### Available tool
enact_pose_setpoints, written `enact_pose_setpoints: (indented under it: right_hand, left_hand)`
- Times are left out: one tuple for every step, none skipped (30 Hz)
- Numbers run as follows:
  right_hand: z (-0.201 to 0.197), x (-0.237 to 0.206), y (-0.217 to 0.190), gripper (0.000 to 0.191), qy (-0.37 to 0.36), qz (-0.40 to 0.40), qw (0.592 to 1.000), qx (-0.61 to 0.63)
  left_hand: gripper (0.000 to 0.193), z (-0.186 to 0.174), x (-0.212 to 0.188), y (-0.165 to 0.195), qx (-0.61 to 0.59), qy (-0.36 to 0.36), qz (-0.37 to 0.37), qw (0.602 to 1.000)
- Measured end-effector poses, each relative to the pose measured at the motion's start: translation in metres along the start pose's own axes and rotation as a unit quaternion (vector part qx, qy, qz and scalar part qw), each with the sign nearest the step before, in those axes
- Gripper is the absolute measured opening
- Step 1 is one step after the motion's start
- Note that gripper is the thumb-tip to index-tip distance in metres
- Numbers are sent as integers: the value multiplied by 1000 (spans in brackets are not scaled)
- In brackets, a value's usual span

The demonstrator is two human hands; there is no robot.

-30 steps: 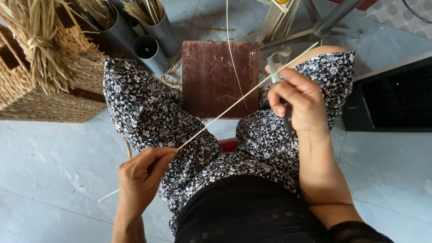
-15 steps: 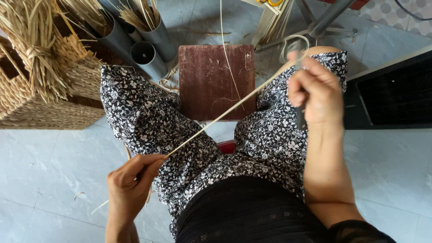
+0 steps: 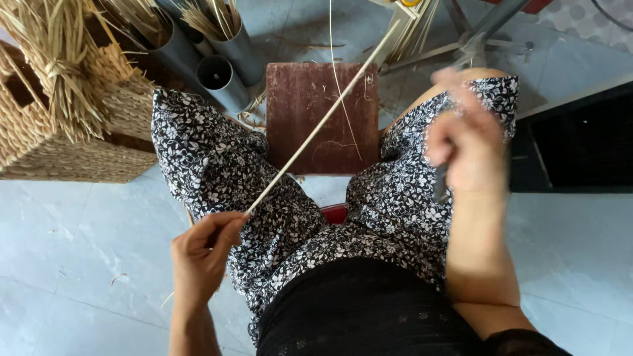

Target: The person sits on the floor and uses a small knife to split and shave thin rattan strips, drawing each strip against the blade to remove the outer layer and even the edges. They set finished strips aside and reach into a container of raw strips to continue.

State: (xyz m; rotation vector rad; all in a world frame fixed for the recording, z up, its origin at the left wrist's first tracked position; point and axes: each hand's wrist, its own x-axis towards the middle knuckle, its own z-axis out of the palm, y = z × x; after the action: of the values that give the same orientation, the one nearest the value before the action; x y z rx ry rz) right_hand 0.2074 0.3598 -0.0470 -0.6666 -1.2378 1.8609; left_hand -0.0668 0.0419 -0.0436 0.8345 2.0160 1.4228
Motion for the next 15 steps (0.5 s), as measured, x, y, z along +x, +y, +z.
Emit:
enact_pose_setpoints:
  right_hand:
    - [19,-5,3,52,-16,14,998,-67]
    - [33,-9,3,53,-70,36,995,-56]
    - [44,-11,2,54,-123,60,990,-45]
    - [55,-10,4,51,-140,63,987,-45]
    - [64,-7,7,48,-157,66,984,-45]
    - [70,-5,9,45,-175,68,981,-44]
    - [73,-4,11,40,-177,68,981,-37]
    - [75,-2,14,34,-181,69,981,-30]
    - [77,-1,18,30,-184,71,980,-22]
    - [79,-2,22,29,-205,68,976,-16]
    - [82,-2,28,28,-225,66,972,-9]
    - [85,-2,33,27,-245,63,967,-3]
    - [87,-5,37,27,-252,73,965,-11]
    - [90,-8,40,28,-258,83,962,-18]
    - [92,-9,41,28,-265,92,959,-26]
  left_hand:
    - [13,4,1,1,13,-6,4,1000]
    - [12,8,2,2,25,-14,8,1000]
    - [12,10,2,3,38,-23,10,999]
    - [12,11,3,5,32,-33,11,999]
    - [12,11,3,7,26,-43,12,999]
    - [12,11,3,10,20,-53,14,998]
    - [13,11,4,12,21,-64,-5,998]
    - [15,10,5,15,22,-74,-25,997]
    - [17,10,5,18,22,-83,-45,995]
    - [18,12,7,21,12,-94,-47,994]
    - [20,16,9,23,3,-106,-49,993]
    - [21,20,10,26,-8,-116,-50,992]
    - [20,26,12,28,-13,-115,-53,992]
    - [19,33,14,30,-18,-114,-56,992]
    - [18,37,15,31,-23,-112,-58,992]
